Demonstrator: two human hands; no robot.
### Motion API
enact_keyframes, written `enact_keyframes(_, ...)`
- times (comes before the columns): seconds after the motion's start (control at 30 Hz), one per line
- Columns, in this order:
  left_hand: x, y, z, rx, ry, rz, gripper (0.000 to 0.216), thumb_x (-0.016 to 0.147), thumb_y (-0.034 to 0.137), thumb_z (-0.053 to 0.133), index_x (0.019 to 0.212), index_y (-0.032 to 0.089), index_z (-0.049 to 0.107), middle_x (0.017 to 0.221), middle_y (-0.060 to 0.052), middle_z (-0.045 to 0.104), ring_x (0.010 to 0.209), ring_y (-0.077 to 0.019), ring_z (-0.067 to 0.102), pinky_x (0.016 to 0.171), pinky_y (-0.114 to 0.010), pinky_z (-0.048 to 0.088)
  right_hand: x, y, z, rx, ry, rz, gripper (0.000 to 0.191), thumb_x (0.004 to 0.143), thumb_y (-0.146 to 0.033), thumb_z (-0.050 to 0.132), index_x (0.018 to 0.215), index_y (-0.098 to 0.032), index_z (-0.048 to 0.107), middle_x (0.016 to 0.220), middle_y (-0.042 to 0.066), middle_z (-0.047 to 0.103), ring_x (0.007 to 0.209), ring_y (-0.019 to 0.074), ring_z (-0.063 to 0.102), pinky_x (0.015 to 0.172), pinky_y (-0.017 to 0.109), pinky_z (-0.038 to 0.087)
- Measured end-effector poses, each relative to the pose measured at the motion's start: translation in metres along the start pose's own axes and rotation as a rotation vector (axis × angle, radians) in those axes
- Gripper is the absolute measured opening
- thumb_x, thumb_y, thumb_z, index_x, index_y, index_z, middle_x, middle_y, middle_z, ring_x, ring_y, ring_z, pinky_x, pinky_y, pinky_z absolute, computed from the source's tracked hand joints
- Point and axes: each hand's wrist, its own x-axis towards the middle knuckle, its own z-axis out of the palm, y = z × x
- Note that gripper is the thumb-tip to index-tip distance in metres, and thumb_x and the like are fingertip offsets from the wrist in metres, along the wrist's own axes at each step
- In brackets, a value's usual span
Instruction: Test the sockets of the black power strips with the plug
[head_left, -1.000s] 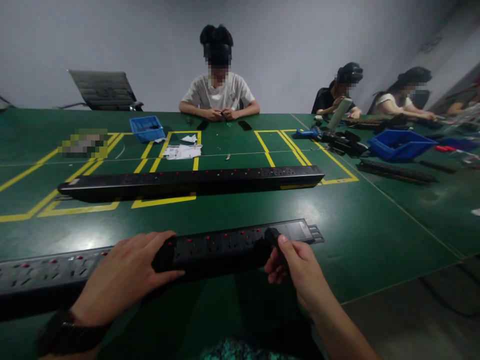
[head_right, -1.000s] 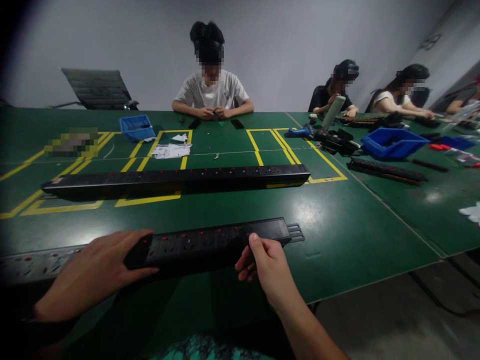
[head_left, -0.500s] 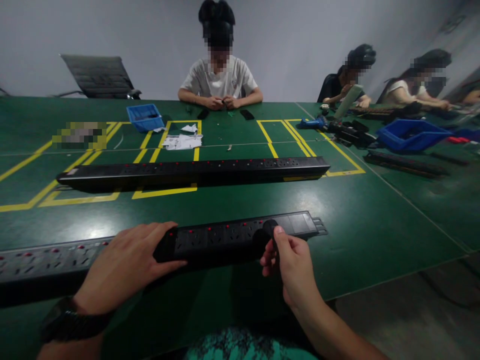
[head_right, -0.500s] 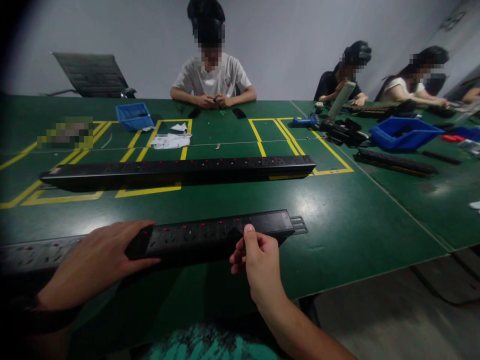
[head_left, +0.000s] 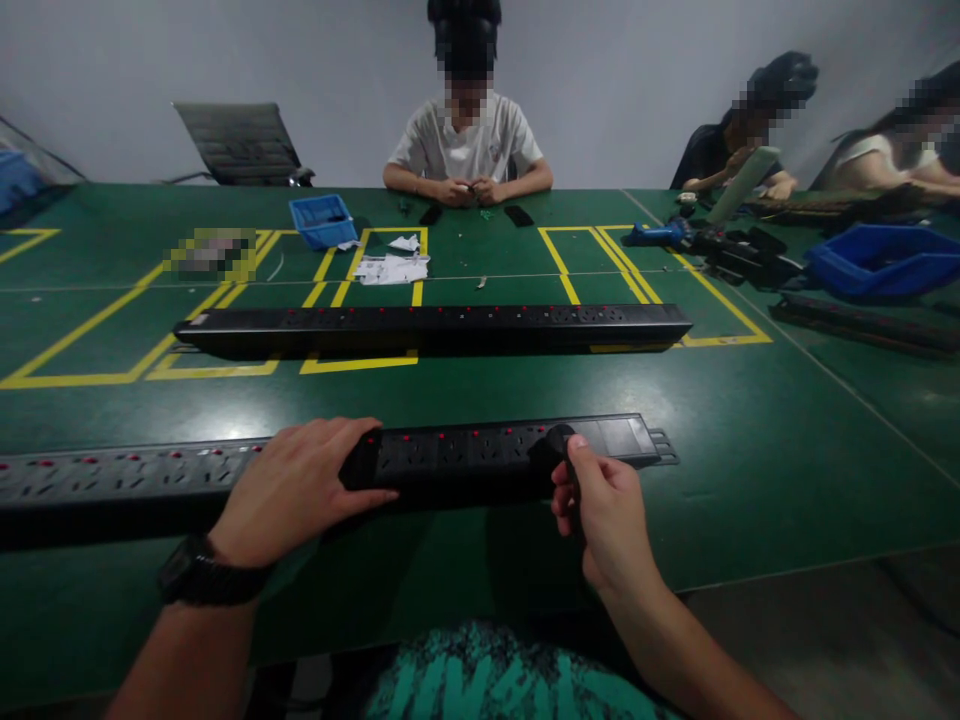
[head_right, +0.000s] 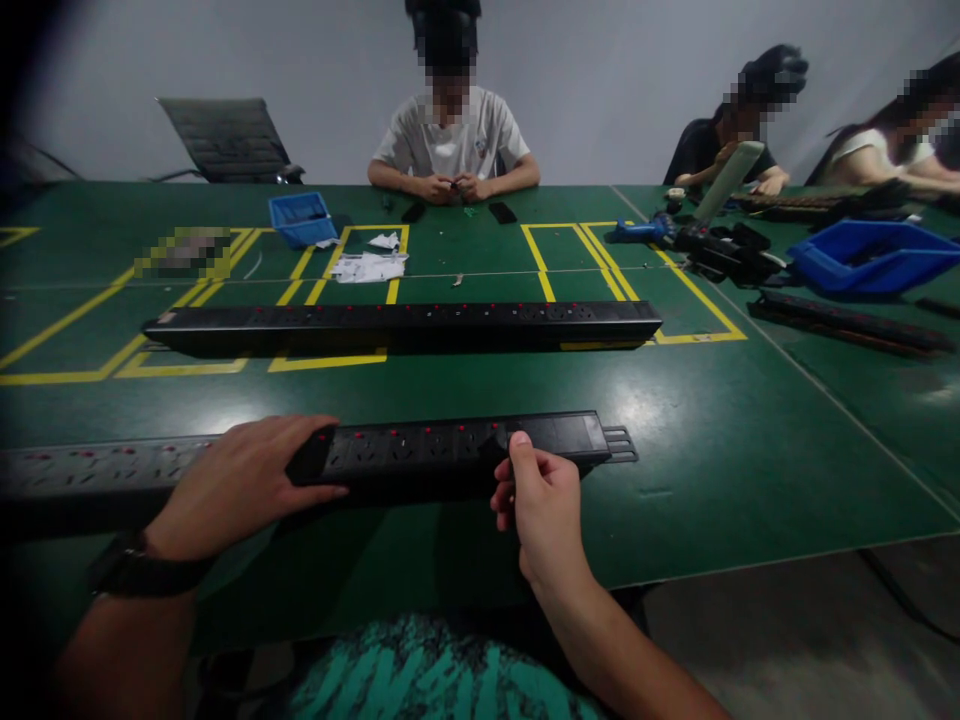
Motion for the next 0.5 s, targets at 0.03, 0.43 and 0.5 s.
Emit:
enact_keyframes(0.03, -0.0001, 0.0006, -0.0004, 0.008, -0.007, -0.001, 0.075, 0.078, 0.071, 0.072, 0.135, 0.023, 0.06, 0.116, -0.012, 0.073, 0.103, -0.0334, 0.067, 0.091, -0.048, 0.048, 0.0005, 0.0006, 0.0005, 0.001, -0.004, -0.001, 0.055, 0.086, -0.066, 0.071, 0.067, -0.015, 0.064, 0.048, 0.0, 0.055, 0.038, 0.0097, 0.048, 0.03, 0.016, 0.035)
enact_keyframes(0.43, -0.0007, 0.0018, 0.0007, 0.018, 0.004, 0.004, 0.075, 0.079, 0.07, 0.072, 0.136, 0.023, 0.059, 0.119, -0.013, 0.072, 0.104, -0.0347, 0.067, 0.091, -0.049, 0.048, 0.0024, -0.0014, -0.0033, -0.042, -0.119, 0.064, 0.056, 0.089, -0.066, 0.066, 0.064, -0.016, 0.063, 0.045, 0.0, 0.053, 0.035, 0.0095, 0.046, 0.03, 0.017, 0.035)
enact_keyframes(0.5, -0.0008, 0.0011, 0.0013, 0.02, 0.0, 0.002, 0.074, 0.079, 0.07, 0.071, 0.135, 0.022, 0.059, 0.119, -0.013, 0.072, 0.104, -0.0346, 0.067, 0.091, -0.05, 0.048, 0.0028, -0.0009, -0.0037, -0.064, -0.152, 0.069, 0.06, 0.092, -0.067, 0.06, 0.061, -0.016, 0.062, 0.042, -0.001, 0.051, 0.033, 0.0089, 0.044, 0.029, 0.016, 0.034)
